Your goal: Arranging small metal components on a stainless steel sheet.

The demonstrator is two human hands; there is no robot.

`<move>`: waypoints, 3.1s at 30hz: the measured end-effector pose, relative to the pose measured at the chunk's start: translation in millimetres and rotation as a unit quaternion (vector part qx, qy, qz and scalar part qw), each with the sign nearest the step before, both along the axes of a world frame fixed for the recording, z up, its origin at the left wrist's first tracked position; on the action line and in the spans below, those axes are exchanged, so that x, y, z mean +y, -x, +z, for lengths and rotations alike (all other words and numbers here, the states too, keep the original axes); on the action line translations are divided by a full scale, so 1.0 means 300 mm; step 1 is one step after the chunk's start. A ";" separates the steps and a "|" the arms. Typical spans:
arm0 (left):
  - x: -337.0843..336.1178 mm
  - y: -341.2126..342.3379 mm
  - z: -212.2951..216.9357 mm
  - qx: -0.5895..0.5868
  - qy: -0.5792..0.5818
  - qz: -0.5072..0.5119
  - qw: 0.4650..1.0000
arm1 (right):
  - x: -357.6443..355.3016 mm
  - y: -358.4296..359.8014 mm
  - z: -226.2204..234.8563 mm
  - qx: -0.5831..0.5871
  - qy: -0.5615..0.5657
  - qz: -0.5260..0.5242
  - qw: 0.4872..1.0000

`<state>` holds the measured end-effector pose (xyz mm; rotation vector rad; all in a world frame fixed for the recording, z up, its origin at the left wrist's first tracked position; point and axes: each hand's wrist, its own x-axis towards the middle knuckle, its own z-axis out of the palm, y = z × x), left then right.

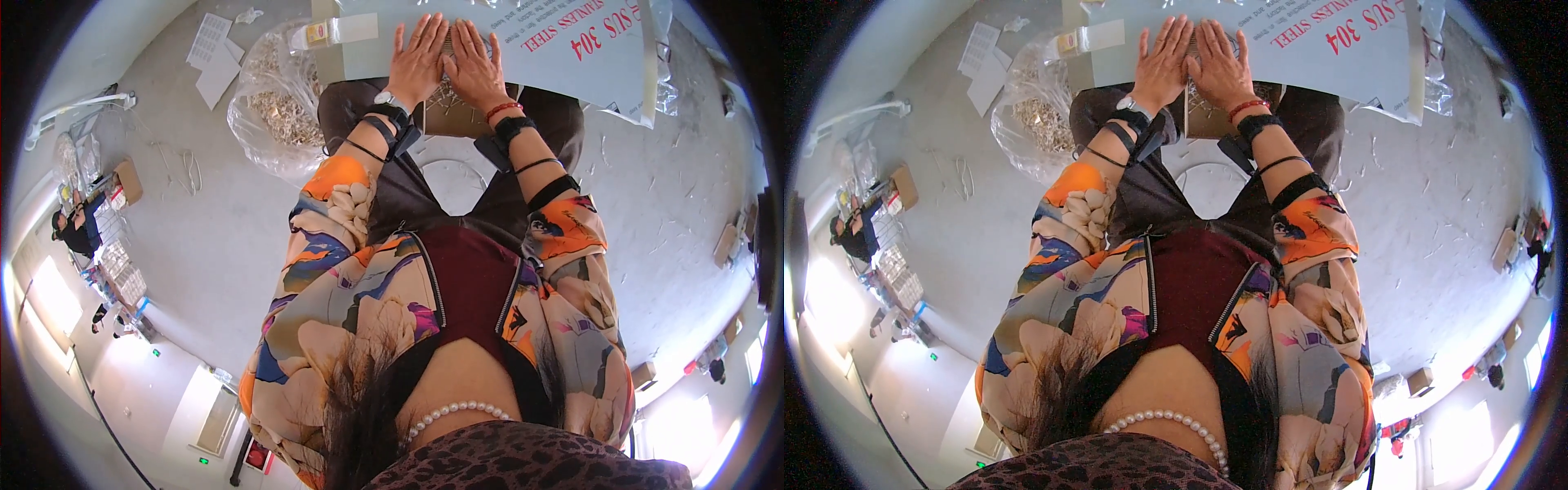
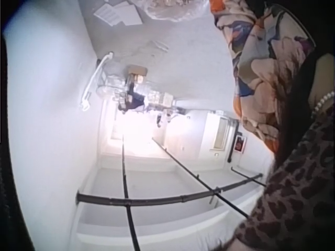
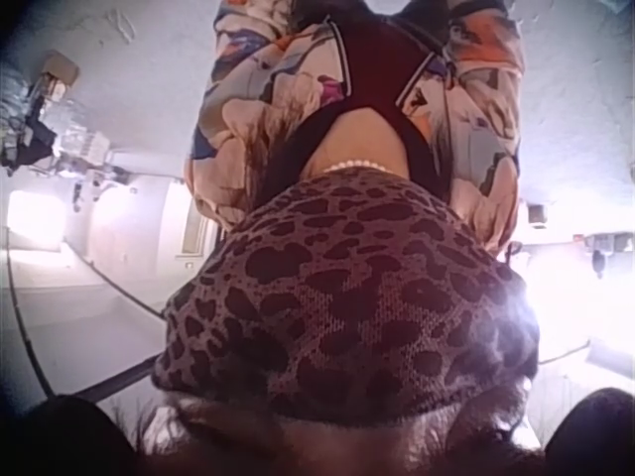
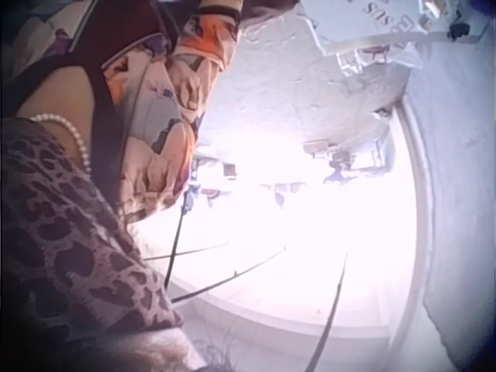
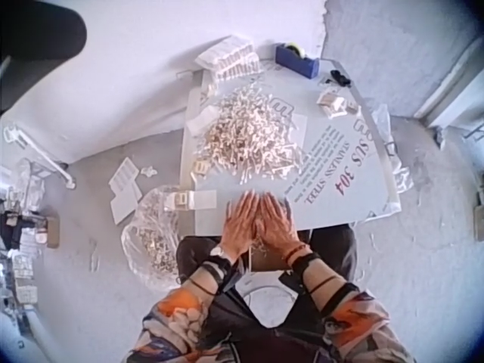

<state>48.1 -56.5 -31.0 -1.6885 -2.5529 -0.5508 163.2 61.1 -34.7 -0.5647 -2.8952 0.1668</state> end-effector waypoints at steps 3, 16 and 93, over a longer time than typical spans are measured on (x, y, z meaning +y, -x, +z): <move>0.005 -0.007 -0.008 -0.010 -0.010 0.003 1.000 | 0.003 -0.005 -0.012 0.027 0.022 0.002 0.999; 0.004 -0.026 -0.016 0.023 0.002 0.021 0.999 | -0.052 0.013 0.022 -0.071 -0.005 -0.025 0.997; -0.391 0.449 -0.017 -0.031 0.001 0.116 0.993 | -0.306 0.443 0.015 0.001 0.060 0.001 0.998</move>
